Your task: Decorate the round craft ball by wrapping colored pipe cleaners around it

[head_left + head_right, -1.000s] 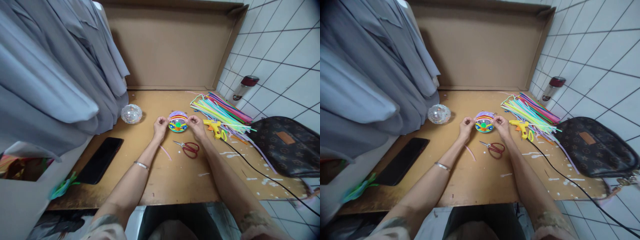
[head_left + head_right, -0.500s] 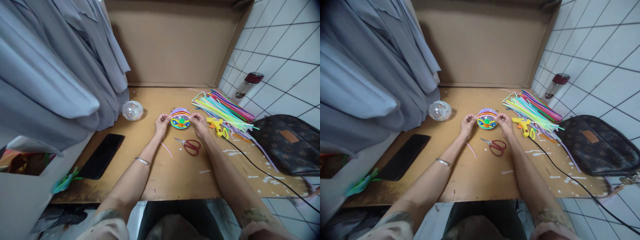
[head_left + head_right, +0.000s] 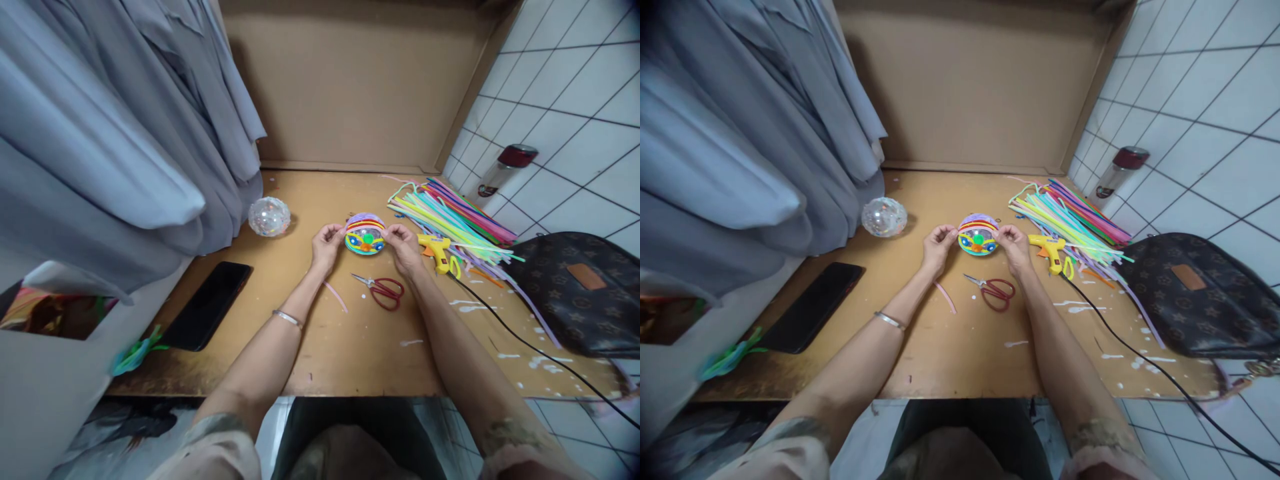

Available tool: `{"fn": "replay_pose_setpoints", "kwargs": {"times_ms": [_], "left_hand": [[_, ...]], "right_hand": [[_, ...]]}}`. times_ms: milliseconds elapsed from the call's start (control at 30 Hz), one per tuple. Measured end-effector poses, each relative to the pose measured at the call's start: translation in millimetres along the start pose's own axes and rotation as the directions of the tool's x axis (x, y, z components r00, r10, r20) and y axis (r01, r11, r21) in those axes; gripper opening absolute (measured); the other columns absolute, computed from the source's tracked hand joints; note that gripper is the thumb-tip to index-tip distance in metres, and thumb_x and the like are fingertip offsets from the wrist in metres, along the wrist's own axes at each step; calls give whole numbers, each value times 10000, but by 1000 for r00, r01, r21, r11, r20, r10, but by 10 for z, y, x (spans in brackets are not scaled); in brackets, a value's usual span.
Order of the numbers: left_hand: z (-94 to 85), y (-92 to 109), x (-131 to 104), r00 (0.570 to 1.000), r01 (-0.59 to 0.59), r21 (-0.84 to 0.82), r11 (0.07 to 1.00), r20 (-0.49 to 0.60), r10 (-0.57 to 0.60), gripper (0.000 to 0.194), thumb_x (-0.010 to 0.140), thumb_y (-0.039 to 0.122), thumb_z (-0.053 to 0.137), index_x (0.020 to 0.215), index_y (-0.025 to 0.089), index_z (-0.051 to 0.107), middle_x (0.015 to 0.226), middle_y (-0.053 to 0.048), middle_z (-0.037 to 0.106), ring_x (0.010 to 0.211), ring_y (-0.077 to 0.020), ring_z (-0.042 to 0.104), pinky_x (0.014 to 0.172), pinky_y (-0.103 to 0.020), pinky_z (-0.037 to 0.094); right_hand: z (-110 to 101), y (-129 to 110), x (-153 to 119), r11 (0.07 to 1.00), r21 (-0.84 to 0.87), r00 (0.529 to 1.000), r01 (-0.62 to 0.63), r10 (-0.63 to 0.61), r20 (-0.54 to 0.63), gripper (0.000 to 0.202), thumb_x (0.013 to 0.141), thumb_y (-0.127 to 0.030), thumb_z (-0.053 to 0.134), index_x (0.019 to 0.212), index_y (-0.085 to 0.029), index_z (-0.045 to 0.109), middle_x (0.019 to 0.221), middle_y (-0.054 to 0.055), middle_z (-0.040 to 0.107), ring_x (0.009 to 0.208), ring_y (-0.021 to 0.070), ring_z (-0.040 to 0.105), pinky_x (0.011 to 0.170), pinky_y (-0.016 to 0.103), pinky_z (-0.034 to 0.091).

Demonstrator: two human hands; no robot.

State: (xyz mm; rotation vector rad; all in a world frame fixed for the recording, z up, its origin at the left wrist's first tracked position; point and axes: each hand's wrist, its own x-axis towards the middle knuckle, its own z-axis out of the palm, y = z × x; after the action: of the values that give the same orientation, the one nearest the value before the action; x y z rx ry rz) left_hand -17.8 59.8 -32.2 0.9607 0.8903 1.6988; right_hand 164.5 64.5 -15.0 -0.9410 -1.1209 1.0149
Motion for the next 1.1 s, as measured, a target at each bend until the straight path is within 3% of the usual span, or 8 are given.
{"fn": "replay_pose_setpoints", "kwargs": {"times_ms": [367,733,933,1100], "left_hand": [[8,-16,-7,998,-53,55,997,-11,54,340,647,410,842,736,174,614,656,26,593,609,-90,516,628,-219,452],[41,11,-15,996,-58,66,996,-60,62,252,672,320,820,745,175,627,688,16,609,660,-102,549,669,-221,455],[46,9,-37,995,-91,65,994,-29,93,192,707,285,789,774,183,641,757,-1,632,699,-114,565,679,-224,457],[33,-8,-36,995,-99,91,991,-5,100,103,734,233,722,697,174,646,700,6,606,618,-97,507,611,-213,417]], "right_hand": [[27,-27,-21,1000,-15,1000,-13,13,-24,345,502,-419,852,632,-229,596,628,-43,542,621,113,440,605,263,404],[38,-64,-43,1000,-25,1000,-13,13,27,381,531,-457,851,642,-236,561,632,-43,528,629,123,480,652,289,443],[49,-68,-46,1000,-3,1000,-24,24,10,383,521,-439,866,647,-233,569,628,-50,531,625,116,476,639,277,430],[57,-74,-48,1000,-18,1000,-15,15,20,388,513,-448,863,646,-231,570,640,-43,534,636,121,472,637,278,420]]}}
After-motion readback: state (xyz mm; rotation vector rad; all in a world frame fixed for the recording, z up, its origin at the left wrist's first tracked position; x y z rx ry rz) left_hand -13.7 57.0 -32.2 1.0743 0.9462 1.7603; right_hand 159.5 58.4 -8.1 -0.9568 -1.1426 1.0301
